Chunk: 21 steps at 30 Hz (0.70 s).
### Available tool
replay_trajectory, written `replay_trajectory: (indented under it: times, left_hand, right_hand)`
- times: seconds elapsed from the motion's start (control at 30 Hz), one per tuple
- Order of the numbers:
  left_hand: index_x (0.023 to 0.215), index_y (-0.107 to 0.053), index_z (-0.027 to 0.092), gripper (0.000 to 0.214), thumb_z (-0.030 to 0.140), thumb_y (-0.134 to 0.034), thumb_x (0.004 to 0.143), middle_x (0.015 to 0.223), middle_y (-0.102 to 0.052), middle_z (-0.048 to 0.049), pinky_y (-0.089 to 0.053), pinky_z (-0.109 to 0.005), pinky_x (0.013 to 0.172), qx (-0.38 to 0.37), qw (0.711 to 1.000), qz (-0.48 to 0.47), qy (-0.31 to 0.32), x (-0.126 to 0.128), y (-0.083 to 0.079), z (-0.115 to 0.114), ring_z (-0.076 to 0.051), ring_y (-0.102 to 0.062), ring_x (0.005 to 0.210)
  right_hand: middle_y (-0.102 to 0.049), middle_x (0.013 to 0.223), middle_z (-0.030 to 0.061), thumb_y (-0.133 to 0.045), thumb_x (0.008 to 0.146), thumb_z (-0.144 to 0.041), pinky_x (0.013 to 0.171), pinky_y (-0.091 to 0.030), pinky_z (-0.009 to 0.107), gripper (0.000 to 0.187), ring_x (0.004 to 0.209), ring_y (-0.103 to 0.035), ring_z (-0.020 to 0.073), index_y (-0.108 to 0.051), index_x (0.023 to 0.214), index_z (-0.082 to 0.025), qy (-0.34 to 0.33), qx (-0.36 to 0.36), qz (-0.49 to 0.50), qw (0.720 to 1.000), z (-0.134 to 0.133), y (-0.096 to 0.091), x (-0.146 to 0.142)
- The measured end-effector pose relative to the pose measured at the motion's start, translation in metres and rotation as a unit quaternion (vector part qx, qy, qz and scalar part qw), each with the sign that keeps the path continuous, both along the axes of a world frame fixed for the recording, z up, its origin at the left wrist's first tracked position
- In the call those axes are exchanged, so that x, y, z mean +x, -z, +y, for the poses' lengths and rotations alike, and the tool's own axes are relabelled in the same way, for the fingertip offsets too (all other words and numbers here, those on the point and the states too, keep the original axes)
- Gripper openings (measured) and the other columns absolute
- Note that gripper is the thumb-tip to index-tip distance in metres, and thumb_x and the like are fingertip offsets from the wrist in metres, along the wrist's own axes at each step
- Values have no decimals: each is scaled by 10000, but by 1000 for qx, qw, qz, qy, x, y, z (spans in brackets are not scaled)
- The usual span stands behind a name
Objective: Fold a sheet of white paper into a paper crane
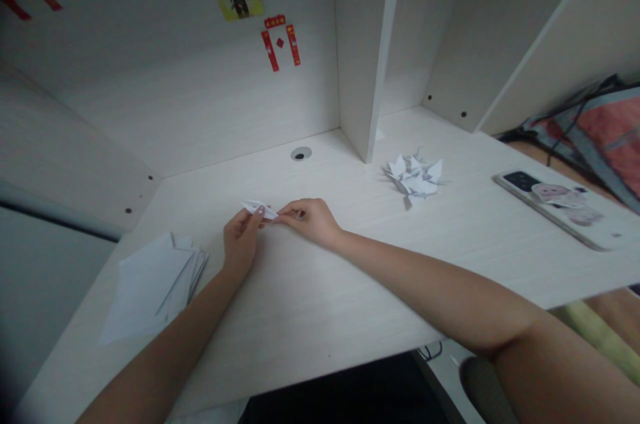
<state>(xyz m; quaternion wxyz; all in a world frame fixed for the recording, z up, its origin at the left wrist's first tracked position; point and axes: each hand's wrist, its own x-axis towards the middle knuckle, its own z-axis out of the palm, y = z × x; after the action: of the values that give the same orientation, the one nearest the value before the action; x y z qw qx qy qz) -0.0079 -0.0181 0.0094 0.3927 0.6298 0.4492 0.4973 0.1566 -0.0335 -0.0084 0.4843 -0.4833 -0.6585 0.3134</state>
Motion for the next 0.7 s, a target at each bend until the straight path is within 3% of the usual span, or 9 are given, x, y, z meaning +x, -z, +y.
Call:
replay_trajectory:
  times: [0.2, 0.5, 0.7]
  left_hand:
    - [792, -671, 170, 205, 359, -593, 778, 779, -689, -17, -445, -230, 659, 7, 1000, 4, -8, 1, 2, -2, -133, -601, 692]
    - [781, -679, 173, 220, 372, -587, 777, 764, -686, -10, -448, -242, 695, 19, 998, 68, 2, 0, 2, -2, -149, -606, 717]
    - [699, -637, 171, 225, 367, -570, 787, 680, -642, 13, -437, -223, 655, 13, 997, 79, 15, 1, -2, -2, -132, -589, 672]
  right_hand:
    - [-640, 618, 14, -607, 767, -458, 474, -299, 208, 326, 498, -440, 81, -705, 774, -147, -20, -52, 40, 998, 2, -1, -2]
    - [-600, 616, -8, -529, 830, -435, 485, -284, 194, 302, 499, -424, 71, -628, 776, -155, -41, -17, -21, 999, -2, -4, -1]
    - [-523, 534, -24, -519, 824, -488, 479, -253, 213, 396, 480, -377, 72, -613, 642, -149, -41, -11, -68, 997, -1, -5, -1]
